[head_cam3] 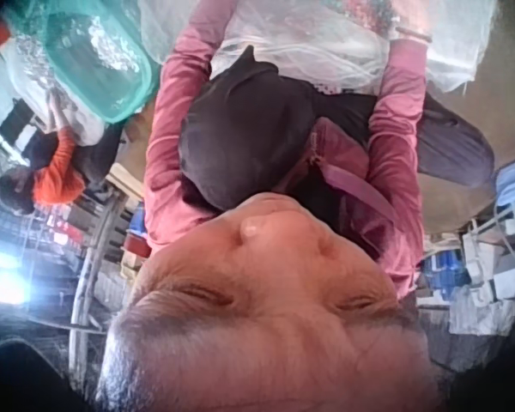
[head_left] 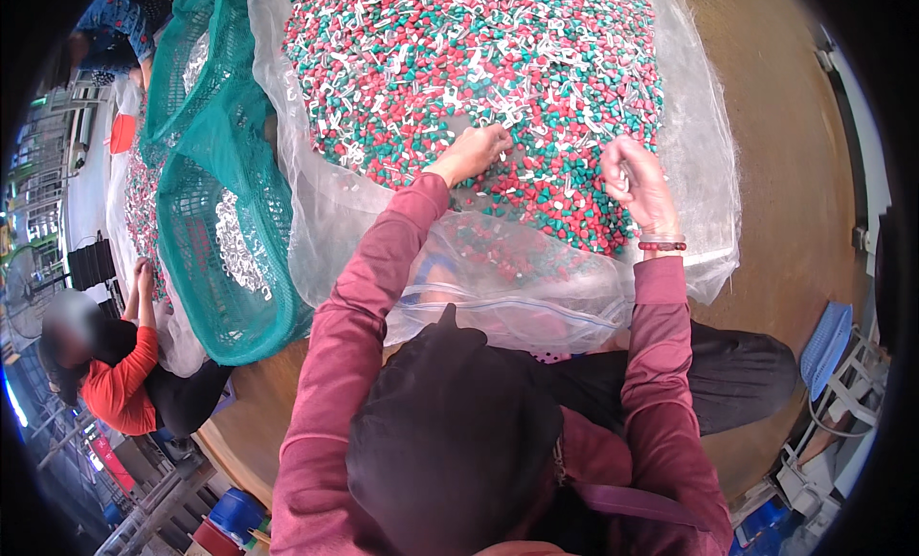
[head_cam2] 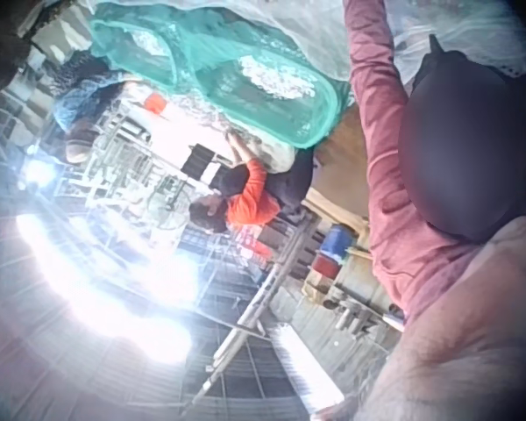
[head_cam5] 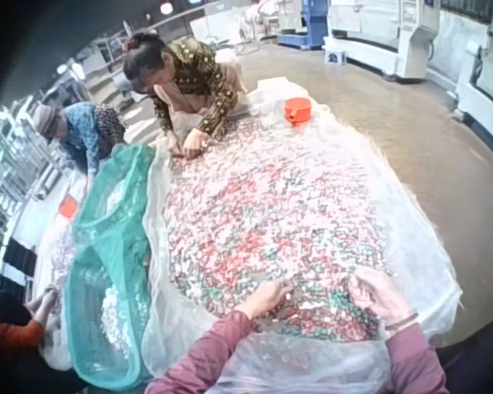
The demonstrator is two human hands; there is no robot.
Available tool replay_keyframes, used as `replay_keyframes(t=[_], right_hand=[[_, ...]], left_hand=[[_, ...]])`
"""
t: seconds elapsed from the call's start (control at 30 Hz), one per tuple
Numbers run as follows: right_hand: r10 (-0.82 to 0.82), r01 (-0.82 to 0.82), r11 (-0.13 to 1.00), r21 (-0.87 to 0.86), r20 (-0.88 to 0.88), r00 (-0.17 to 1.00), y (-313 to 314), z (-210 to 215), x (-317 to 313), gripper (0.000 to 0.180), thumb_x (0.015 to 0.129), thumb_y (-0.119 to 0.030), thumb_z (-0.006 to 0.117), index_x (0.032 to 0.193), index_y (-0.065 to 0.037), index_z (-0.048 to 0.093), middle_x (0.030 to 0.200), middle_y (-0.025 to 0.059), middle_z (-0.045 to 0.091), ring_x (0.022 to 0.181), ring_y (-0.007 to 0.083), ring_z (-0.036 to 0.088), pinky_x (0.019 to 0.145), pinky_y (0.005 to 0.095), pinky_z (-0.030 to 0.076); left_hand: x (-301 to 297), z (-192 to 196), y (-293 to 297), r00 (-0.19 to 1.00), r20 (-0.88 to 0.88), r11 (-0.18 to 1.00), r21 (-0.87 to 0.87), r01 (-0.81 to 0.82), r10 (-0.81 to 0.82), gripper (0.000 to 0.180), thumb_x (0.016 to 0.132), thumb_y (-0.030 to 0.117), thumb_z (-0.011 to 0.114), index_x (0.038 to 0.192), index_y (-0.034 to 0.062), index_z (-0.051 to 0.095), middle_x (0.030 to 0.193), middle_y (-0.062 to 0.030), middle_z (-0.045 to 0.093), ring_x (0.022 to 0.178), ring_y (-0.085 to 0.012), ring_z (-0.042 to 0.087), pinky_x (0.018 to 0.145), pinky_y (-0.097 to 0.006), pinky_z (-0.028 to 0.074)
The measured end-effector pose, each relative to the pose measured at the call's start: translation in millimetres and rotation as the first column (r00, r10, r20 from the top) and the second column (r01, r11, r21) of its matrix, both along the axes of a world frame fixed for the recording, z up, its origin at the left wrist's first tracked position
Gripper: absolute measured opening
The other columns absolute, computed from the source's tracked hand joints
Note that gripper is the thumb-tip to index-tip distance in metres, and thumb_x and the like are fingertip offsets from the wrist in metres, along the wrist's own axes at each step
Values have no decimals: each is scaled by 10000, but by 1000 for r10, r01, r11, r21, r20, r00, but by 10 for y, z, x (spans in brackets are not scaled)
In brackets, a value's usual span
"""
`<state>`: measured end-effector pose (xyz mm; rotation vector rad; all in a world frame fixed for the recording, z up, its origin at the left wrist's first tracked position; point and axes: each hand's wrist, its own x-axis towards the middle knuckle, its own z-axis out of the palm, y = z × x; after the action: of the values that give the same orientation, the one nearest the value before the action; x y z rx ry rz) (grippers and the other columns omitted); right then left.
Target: The person sits on the floor and sorts small red, green, and white plastic pieces by hand, picking them from a large pile and placing them into a green basket. Another person works nearby on a similar task.
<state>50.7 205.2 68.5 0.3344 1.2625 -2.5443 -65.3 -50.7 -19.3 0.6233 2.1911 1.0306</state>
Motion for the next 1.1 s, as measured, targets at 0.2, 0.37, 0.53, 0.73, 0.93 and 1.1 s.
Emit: replay_keyframes(t=[0.2,0.37,0.53,0.73,0.93,1.1], right_hand=[[404,-81,110,991,30,914,-558,-473,-30,199,794,-222,622,843,-32,652,685,159,610,671,297,606,632,394,462],[526,182,-219,959,-41,849,-793,-686,-12,78,758,-107,582,728,-35,575,684,159,606,659,326,613,562,432,461],[498,56,-246,968,77,864,-939,-583,-77,86,733,-99,581,757,-19,597,741,184,623,738,331,636,624,427,495],[362,-257,-32,966,251,898,-860,-611,-258,240,691,-233,721,759,-25,621,782,187,635,791,351,628,662,429,485],[74,-149,897,417,189,979,-240,-197,-433,211,886,-302,570,798,-116,524,580,-76,377,465,18,322,364,203,231],[-10,8,995,-96,-23,1000,254,247,-207,201,917,-233,504,818,-63,461,629,-29,344,507,33,310,368,150,210]], left_hand=[[75,31,-34,687,-551,862,-450,234,-474,281,843,80,503,1112,43,434,798,-202,601,744,-343,636,601,-408,506],[124,75,-96,704,-496,818,-534,215,-508,252,833,56,498,1075,32,431,788,-221,598,735,-353,640,582,-416,515],[45,319,-247,886,-463,998,-43,-49,24,108,882,121,533,972,66,510,695,-176,602,566,-297,608,481,-406,451],[241,791,-623,441,783,238,575,-783,-439,113,870,145,507,870,51,445,656,1,389,421,-32,318,286,-158,249],[146,901,-493,545,680,167,687,-707,-490,235,865,263,491,853,41,416,706,-55,393,448,-69,354,307,-166,294],[-13,916,-82,663,731,644,586,-492,-159,278,941,286,445,821,49,526,666,8,477,402,-15,336,290,-157,228]])
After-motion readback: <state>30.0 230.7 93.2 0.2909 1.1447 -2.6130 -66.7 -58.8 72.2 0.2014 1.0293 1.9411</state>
